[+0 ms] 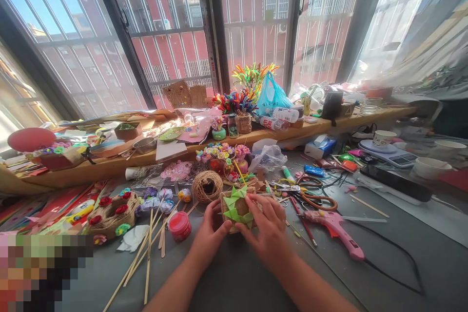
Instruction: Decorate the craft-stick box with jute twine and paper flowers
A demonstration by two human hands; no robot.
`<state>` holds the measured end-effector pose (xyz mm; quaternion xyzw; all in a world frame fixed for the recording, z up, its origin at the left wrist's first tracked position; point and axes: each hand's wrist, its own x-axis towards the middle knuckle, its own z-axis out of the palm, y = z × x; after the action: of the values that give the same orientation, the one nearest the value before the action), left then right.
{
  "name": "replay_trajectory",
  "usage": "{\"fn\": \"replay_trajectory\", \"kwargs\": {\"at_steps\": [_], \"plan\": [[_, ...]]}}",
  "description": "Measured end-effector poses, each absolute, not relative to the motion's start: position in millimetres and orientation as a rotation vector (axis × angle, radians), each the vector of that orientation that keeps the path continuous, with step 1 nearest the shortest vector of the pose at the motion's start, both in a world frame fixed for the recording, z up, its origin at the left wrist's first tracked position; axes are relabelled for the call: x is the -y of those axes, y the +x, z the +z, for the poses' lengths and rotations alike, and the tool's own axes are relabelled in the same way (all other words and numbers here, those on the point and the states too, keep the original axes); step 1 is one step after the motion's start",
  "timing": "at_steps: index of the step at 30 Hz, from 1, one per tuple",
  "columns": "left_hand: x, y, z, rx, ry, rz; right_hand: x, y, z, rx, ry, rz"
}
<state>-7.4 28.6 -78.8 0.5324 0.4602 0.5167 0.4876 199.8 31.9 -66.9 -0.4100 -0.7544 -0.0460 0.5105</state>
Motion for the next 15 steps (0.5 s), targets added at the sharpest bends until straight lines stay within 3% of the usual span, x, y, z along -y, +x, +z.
{"fn": "replay_trajectory", "kwargs": {"at_steps": [15], "plan": [[-23.0, -3.3, -72.1, -1.106, 1.296, 1.292, -31.8, 199.8, -69.5, 1.989, -0.831, -0.159]]}}
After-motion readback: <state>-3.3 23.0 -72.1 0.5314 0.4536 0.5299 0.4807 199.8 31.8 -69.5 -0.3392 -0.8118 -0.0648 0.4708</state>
